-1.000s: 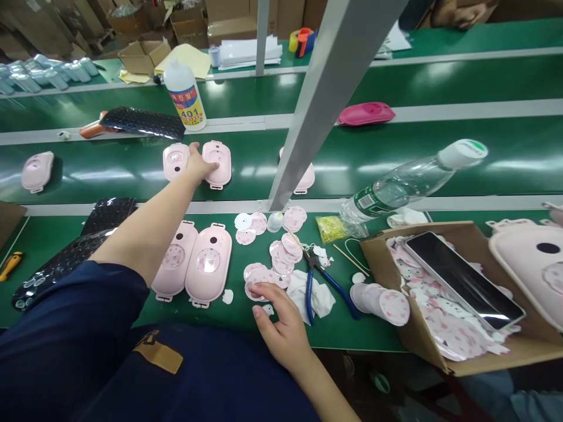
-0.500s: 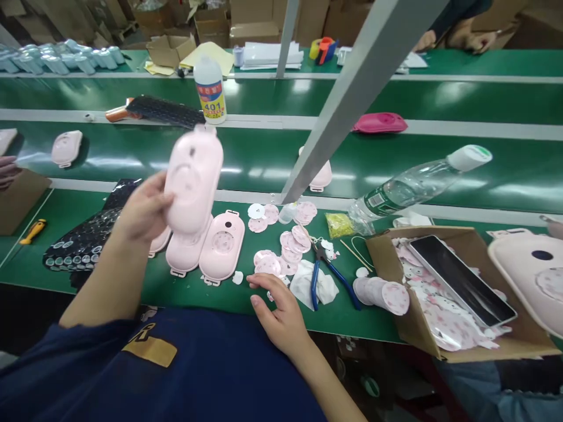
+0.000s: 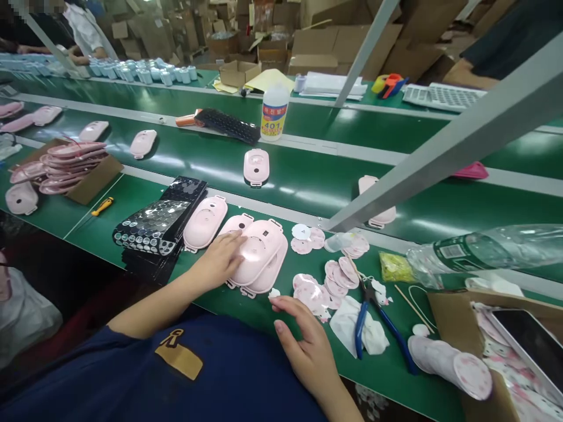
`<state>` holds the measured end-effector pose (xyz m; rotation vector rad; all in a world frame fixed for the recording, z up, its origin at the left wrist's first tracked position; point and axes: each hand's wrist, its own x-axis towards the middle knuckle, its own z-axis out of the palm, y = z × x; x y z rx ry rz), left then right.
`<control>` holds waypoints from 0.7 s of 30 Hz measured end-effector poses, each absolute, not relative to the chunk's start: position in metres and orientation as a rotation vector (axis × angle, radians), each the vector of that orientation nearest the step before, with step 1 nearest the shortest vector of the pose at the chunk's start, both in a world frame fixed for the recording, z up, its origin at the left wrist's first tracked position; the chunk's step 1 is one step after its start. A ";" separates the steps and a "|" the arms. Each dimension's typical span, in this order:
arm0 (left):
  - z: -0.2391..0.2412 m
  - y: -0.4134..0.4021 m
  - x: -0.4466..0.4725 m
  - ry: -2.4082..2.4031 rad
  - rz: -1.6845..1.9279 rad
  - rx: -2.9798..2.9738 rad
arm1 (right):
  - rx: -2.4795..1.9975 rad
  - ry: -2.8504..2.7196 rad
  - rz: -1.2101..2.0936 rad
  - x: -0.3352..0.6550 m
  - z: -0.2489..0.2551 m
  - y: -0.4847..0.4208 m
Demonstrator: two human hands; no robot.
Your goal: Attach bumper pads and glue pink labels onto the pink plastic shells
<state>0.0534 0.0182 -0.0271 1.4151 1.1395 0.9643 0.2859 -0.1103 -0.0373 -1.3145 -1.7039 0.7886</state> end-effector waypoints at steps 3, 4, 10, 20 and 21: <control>0.004 0.024 0.025 1.247 0.928 1.700 | -1.368 -1.689 0.747 0.290 -0.041 -0.119; 0.016 0.031 0.008 1.349 0.932 1.790 | -1.382 -1.686 0.735 0.291 -0.041 -0.121; 0.052 0.073 -0.122 2.463 0.384 1.356 | -1.398 -1.685 0.752 0.289 -0.039 -0.122; 0.051 0.024 -0.101 1.322 1.655 1.489 | -1.193 -1.808 0.734 0.266 -0.018 -0.099; 0.056 0.022 -0.085 1.201 1.663 1.499 | -1.158 -1.819 0.702 0.263 -0.013 -0.096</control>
